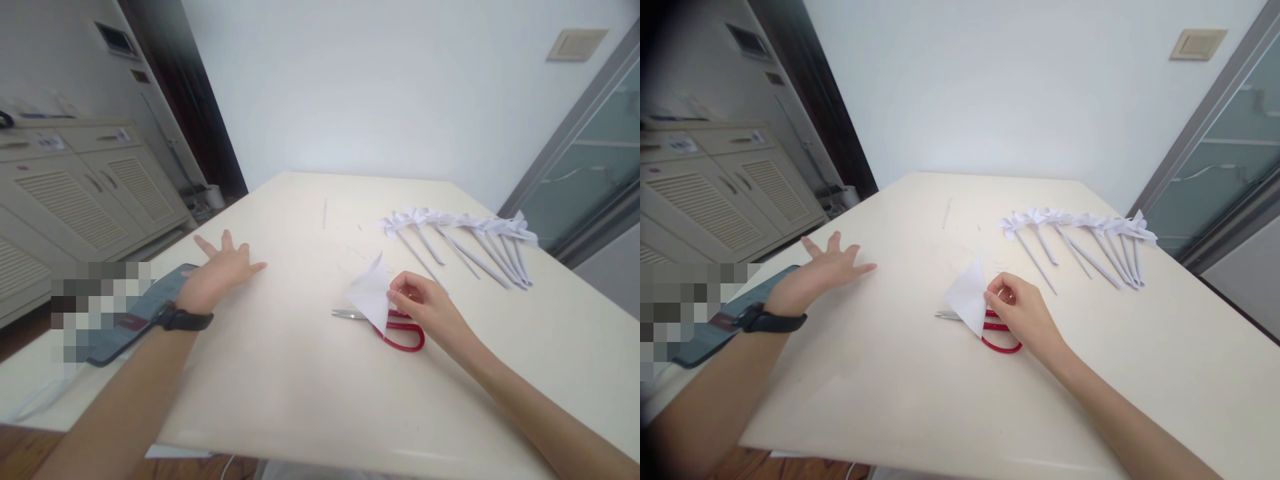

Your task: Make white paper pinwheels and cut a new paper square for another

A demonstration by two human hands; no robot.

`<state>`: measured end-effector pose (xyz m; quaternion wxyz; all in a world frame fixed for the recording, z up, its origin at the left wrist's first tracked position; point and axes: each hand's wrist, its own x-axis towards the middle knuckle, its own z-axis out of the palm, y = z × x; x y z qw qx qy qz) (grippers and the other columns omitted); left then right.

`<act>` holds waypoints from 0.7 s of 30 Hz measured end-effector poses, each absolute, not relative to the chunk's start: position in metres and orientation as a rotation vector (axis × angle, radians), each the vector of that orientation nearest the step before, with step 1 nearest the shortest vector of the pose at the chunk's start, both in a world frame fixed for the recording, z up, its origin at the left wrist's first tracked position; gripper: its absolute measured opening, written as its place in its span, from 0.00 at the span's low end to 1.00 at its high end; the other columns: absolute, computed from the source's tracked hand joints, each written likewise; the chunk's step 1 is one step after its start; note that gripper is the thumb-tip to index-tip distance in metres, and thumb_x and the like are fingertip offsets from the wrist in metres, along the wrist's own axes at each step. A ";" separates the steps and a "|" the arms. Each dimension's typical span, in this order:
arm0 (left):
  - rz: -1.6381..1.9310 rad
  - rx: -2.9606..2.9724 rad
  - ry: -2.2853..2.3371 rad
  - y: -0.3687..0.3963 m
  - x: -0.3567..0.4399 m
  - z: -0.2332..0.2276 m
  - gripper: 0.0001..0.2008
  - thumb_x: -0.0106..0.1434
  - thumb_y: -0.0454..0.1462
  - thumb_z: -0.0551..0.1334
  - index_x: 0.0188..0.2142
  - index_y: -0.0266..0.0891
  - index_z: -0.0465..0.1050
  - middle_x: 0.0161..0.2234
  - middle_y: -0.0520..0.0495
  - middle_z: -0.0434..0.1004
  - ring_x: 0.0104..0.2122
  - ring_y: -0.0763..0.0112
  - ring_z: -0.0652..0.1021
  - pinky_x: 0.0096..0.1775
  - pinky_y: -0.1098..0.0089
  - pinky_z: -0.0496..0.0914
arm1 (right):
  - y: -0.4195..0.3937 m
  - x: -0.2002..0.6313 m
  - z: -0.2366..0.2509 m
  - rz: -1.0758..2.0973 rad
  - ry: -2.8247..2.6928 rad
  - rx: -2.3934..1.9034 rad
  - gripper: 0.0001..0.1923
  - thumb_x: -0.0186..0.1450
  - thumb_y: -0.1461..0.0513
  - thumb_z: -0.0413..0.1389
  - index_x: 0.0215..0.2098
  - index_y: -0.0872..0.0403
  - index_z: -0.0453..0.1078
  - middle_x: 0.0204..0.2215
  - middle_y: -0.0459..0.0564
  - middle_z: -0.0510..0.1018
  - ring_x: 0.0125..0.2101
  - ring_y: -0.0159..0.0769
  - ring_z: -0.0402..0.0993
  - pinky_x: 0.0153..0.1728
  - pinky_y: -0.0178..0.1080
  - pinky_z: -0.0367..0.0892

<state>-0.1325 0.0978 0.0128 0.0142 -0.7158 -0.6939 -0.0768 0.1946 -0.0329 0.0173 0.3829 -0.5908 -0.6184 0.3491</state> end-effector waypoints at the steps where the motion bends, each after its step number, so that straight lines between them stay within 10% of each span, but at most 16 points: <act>1: -0.196 -2.169 -2.278 0.095 -0.129 0.016 0.31 0.59 0.55 0.49 0.49 0.33 0.67 0.62 0.25 0.39 0.56 0.16 0.35 0.37 0.23 0.51 | -0.033 0.194 0.018 0.895 -1.578 -1.502 0.07 0.60 0.58 0.51 0.27 0.52 0.64 0.23 0.44 0.67 0.24 0.32 0.65 0.24 0.34 0.60; 7: -0.361 -2.074 -2.072 0.090 -0.105 0.025 0.26 0.61 0.50 0.49 0.49 0.35 0.67 0.62 0.30 0.41 0.58 0.25 0.36 0.44 0.25 0.47 | -0.032 0.194 0.013 0.910 -1.573 -1.480 0.06 0.61 0.58 0.50 0.28 0.52 0.64 0.23 0.43 0.68 0.26 0.33 0.67 0.28 0.36 0.64; 11: -0.570 -2.580 -1.716 0.082 -0.077 0.027 0.20 0.61 0.46 0.52 0.49 0.39 0.68 0.58 0.37 0.58 0.60 0.49 0.54 0.56 0.48 0.53 | -0.033 0.194 0.012 0.936 -1.590 -1.452 0.07 0.61 0.58 0.50 0.28 0.52 0.63 0.25 0.44 0.68 0.27 0.32 0.67 0.30 0.37 0.65; 15: -0.614 -3.364 -1.629 0.054 -0.045 0.037 0.18 0.61 0.48 0.51 0.45 0.44 0.71 0.50 0.49 0.70 0.52 0.63 0.68 0.52 0.68 0.62 | -0.034 0.193 0.012 0.960 -1.610 -1.410 0.06 0.62 0.59 0.49 0.28 0.52 0.62 0.27 0.44 0.69 0.29 0.33 0.69 0.31 0.37 0.66; 21: -0.585 -3.826 -1.720 0.027 -0.026 0.044 0.14 0.59 0.44 0.56 0.43 0.43 0.71 0.44 0.50 0.75 0.44 0.65 0.74 0.45 0.72 0.67 | -0.033 0.192 0.013 0.938 -1.621 -1.424 0.06 0.62 0.59 0.50 0.28 0.52 0.62 0.25 0.44 0.67 0.26 0.32 0.67 0.28 0.35 0.65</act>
